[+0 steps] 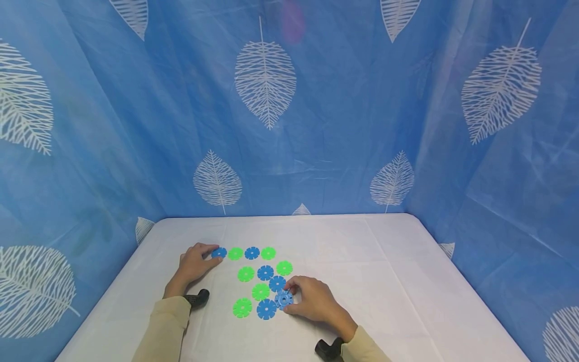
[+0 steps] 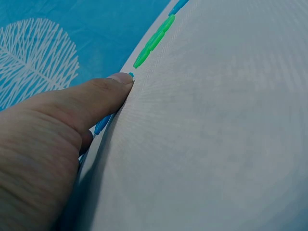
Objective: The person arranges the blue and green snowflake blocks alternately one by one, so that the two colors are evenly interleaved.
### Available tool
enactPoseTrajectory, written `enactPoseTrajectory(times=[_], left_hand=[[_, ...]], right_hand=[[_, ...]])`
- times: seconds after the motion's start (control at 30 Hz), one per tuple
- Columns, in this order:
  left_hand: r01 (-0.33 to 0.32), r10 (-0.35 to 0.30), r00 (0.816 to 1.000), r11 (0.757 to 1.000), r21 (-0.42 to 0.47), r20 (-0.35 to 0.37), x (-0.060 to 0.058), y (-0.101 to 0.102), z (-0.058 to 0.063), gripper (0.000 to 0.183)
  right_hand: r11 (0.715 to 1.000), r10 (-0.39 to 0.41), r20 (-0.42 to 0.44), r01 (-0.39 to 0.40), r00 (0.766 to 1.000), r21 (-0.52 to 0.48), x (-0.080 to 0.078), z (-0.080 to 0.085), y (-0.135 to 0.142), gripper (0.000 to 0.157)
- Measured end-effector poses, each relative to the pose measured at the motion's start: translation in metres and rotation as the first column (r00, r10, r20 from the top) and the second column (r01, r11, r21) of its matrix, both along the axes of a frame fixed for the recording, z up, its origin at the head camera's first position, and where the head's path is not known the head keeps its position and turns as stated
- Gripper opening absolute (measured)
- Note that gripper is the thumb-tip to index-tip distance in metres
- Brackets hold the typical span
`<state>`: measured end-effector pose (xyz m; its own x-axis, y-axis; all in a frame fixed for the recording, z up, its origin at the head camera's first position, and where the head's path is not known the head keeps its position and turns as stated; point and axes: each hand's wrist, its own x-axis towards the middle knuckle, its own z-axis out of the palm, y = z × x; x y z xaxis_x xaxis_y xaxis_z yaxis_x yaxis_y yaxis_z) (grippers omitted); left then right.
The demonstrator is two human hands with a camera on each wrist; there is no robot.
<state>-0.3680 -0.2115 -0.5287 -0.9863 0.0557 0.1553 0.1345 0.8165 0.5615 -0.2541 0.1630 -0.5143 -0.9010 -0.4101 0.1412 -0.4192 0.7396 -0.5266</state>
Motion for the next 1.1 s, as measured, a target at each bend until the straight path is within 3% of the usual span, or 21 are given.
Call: enactPoseTrajectory(times=[0.6, 0.83, 1.1], left_hand=[[0.005, -0.005, 1.0, 1.0, -0.007, -0.014, -0.0015, -0.0022, -0.0029, 0.054], [0.002, -0.002, 1.0, 1.0, -0.008, -0.012, -0.0004, -0.0019, -0.0022, 0.054], [0.0, 0.0, 1.0, 1.0, -0.001, -0.007, 0.0011, -0.0006, -0.0003, 0.053]], right_hand=[[0.994, 0.077, -0.149, -0.065, 0.986, 0.083, 0.0026, 0.0038, -0.0017, 0.04], [0.991, 0.098, -0.291, -0.067, 0.952, 0.115, 0.0036, 0.0017, -0.0019, 0.04], [0.994, 0.087, -0.354, -0.058, 0.931, 0.09, 0.0022, 0.001, -0.0012, 0.04]])
